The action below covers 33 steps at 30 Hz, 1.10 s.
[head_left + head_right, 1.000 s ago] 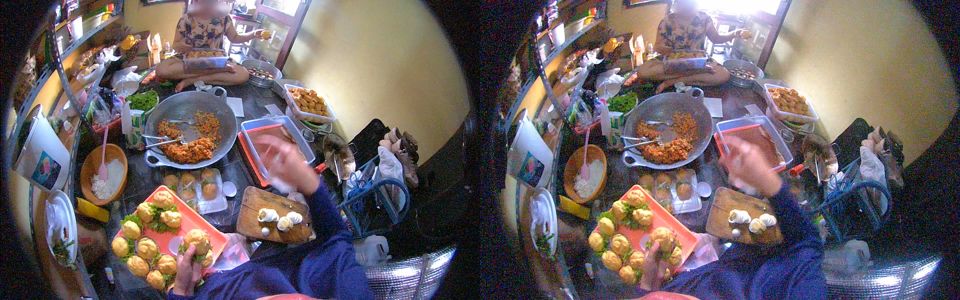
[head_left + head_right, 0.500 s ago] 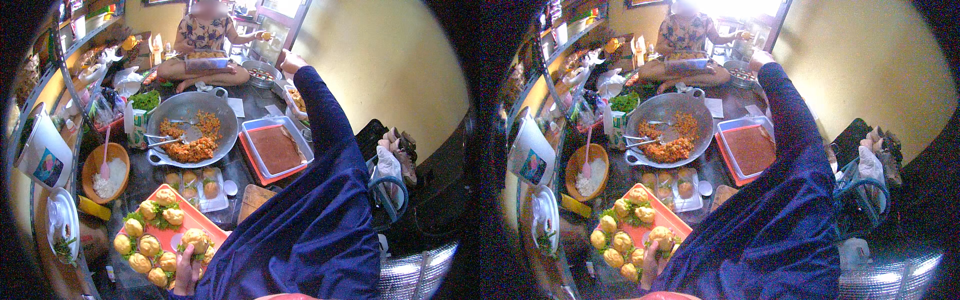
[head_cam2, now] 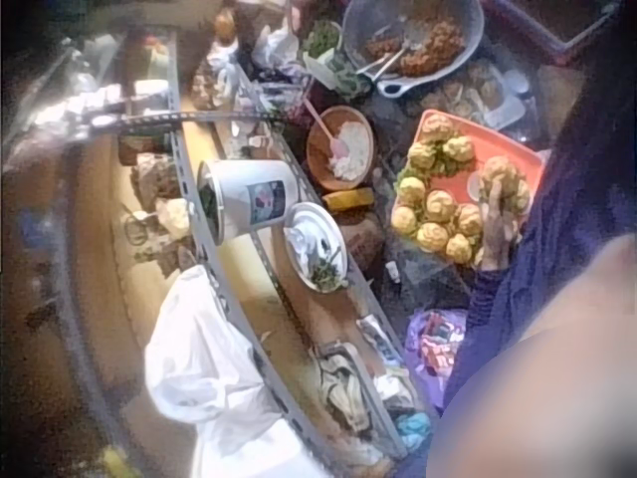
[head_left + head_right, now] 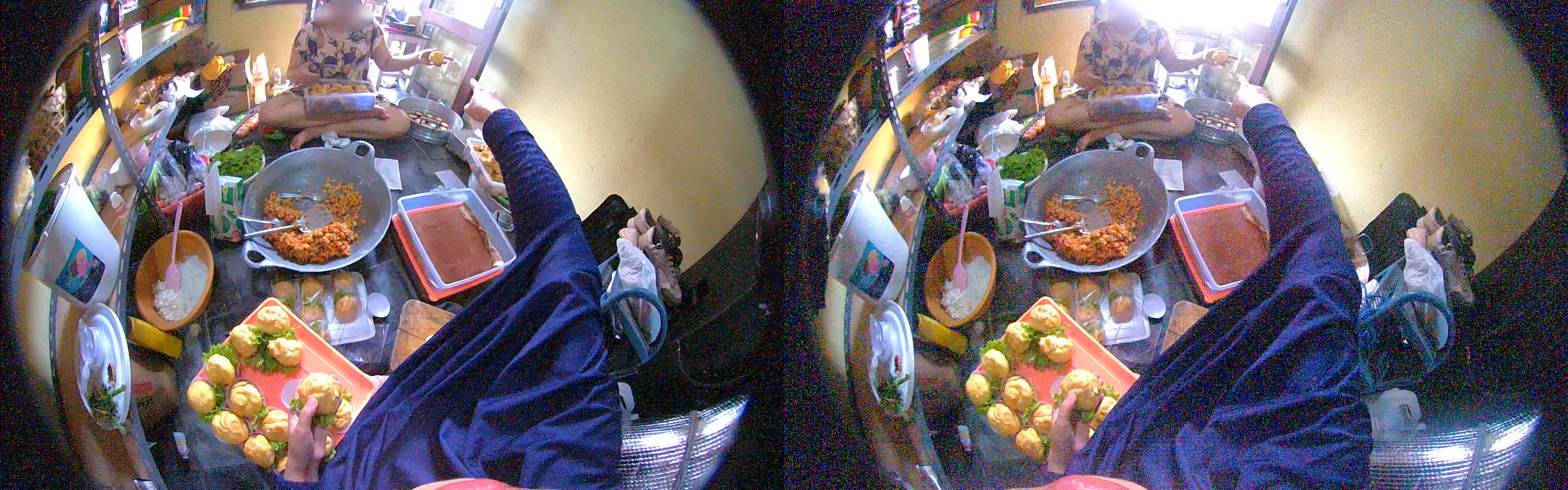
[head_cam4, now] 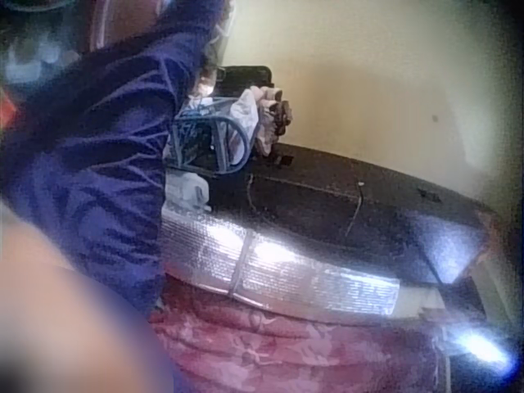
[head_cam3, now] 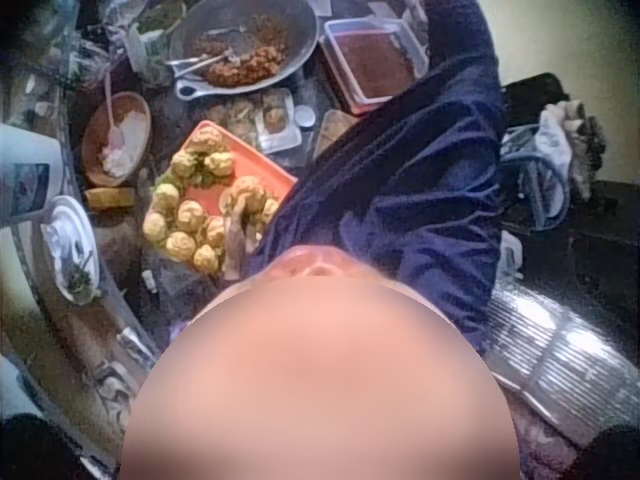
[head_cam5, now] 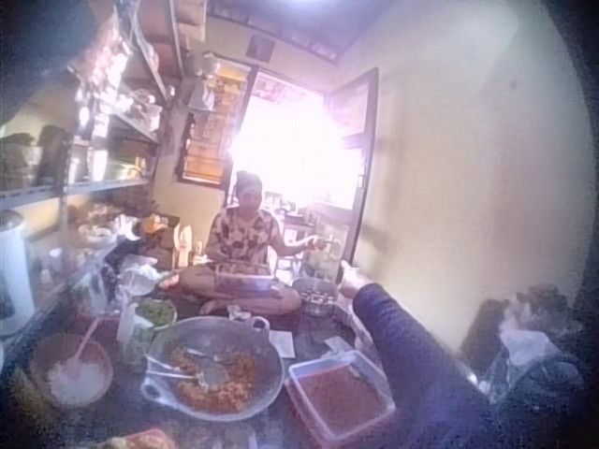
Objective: The person assembles small round pastries by placing them into paper cups, adding lettuce, a reddish filling, and a slice of hard-boiled egg. The finished items are placed on a red tray.
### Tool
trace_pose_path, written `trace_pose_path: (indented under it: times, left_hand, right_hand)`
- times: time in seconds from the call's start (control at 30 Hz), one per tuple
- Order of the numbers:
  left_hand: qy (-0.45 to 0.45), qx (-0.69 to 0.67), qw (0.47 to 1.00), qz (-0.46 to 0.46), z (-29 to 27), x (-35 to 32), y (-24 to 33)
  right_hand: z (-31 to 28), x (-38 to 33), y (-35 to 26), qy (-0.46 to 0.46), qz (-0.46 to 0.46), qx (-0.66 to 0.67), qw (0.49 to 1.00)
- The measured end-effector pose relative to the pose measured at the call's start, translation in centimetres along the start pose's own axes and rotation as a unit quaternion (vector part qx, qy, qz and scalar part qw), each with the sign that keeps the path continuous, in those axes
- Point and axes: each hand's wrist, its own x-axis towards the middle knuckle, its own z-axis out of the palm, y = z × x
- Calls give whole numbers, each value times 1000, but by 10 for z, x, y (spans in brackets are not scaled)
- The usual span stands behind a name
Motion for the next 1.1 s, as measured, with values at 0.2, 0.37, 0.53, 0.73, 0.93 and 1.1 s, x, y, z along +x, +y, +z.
trace_pose_path:
  times: [0.2,0.37,0.53,0.73,0.93,1.1]
  left_hand:
    - [-1,-2,1000,-11,-3,3,-2]
    - [12,2,1000,-18,-7,3,-4]
    - [10,4,1000,-20,-6,2,-3]
    - [28,8,999,-28,1,-1,0]
    - [28,8,999,-32,2,-1,2]
    - [43,-31,998,-30,1,-2,1]
  right_hand:
    - [-1,6,5,1,-5,-18,1000]
    - [4,12,7,3,-2,-38,999]
    - [5,9,5,13,-7,-42,999]
    - [5,1,5,3,-9,-55,998]
    - [12,8,13,23,-21,-52,998]
    - [17,4,16,14,-21,-54,998]
